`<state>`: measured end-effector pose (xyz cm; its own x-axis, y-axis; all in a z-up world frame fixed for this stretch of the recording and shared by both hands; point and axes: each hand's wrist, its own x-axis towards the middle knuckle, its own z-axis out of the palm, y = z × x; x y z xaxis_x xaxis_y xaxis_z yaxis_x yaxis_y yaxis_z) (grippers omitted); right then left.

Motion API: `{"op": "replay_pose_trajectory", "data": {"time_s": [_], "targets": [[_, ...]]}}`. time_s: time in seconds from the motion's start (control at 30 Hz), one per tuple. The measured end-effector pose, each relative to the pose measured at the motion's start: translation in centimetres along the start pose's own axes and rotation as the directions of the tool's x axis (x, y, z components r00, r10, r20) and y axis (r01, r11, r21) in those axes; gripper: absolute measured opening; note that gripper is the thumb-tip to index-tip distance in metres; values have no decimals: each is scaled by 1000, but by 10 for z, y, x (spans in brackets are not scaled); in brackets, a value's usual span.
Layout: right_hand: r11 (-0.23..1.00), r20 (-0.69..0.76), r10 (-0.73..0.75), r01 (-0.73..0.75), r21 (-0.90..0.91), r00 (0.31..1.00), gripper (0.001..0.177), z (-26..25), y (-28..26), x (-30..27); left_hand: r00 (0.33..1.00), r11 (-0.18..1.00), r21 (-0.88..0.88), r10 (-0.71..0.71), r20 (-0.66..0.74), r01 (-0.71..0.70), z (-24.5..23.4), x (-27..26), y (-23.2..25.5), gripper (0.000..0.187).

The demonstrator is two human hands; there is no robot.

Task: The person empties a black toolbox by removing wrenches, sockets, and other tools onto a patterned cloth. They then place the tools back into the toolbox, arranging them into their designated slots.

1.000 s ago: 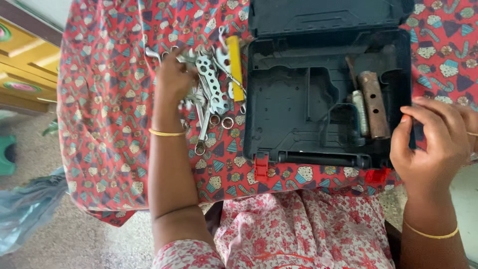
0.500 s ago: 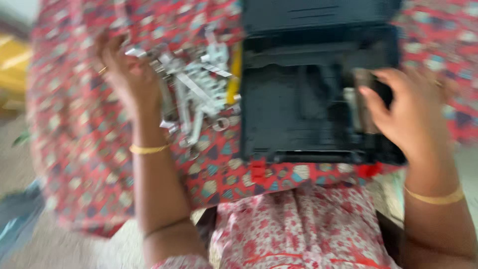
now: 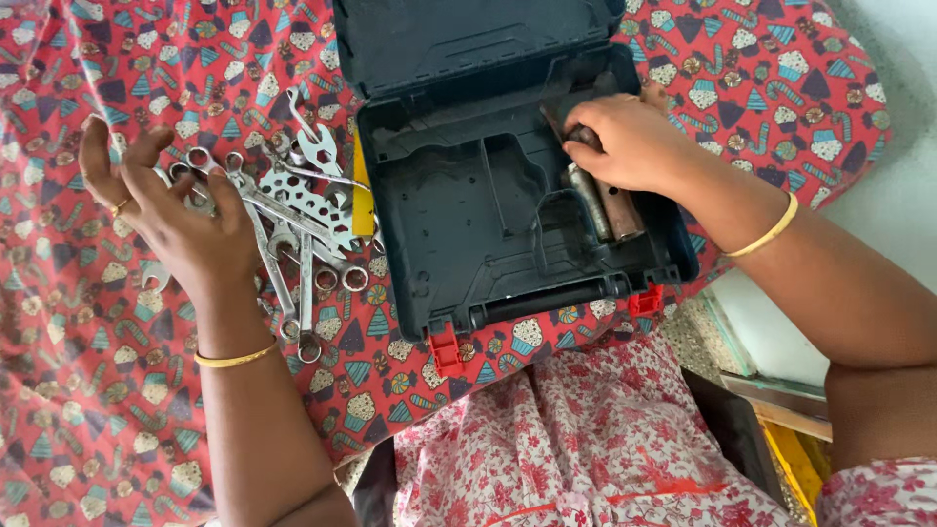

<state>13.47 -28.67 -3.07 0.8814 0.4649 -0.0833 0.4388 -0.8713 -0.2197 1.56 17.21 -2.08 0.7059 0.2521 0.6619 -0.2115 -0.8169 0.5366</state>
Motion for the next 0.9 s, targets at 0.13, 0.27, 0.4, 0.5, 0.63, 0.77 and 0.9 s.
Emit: {"op": "replay_pose_trajectory", "data": {"time_s": [0.13,0.27,0.4,0.5,0.63,0.77,0.9], "targets": [[984,71,53,-40,-171,996,59,16,3,32,999,999,-38,-4,31,6,5,-4,-4,44],[965,79,162,-141,-223,984,53,28,4,74,999,1000,-29,-6,46,7,1,-5,-4,47],[969,-44,102,-109,-221,994,42,19,0,68,999,999,-45,-4,44,6,-6,-3,1,48],[1000,-178,23,-20,16,984,34,-12,-13,51,999,998,-58,-13,43,15,-7,-3,6,47],[972,-389,-234,214,-95,891,26,-65,-41,11,997,998,-51,24,77,-20,-5,-4,13,41],[992,-538,-26,88,90,843,30,-112,-68,-35,989,995,-87,55,134,-44,0,1,35,41],[892,-523,-107,315,326,845,24,-138,-90,-54,960,916,-397,53,277,64,3,2,60,39]]}}
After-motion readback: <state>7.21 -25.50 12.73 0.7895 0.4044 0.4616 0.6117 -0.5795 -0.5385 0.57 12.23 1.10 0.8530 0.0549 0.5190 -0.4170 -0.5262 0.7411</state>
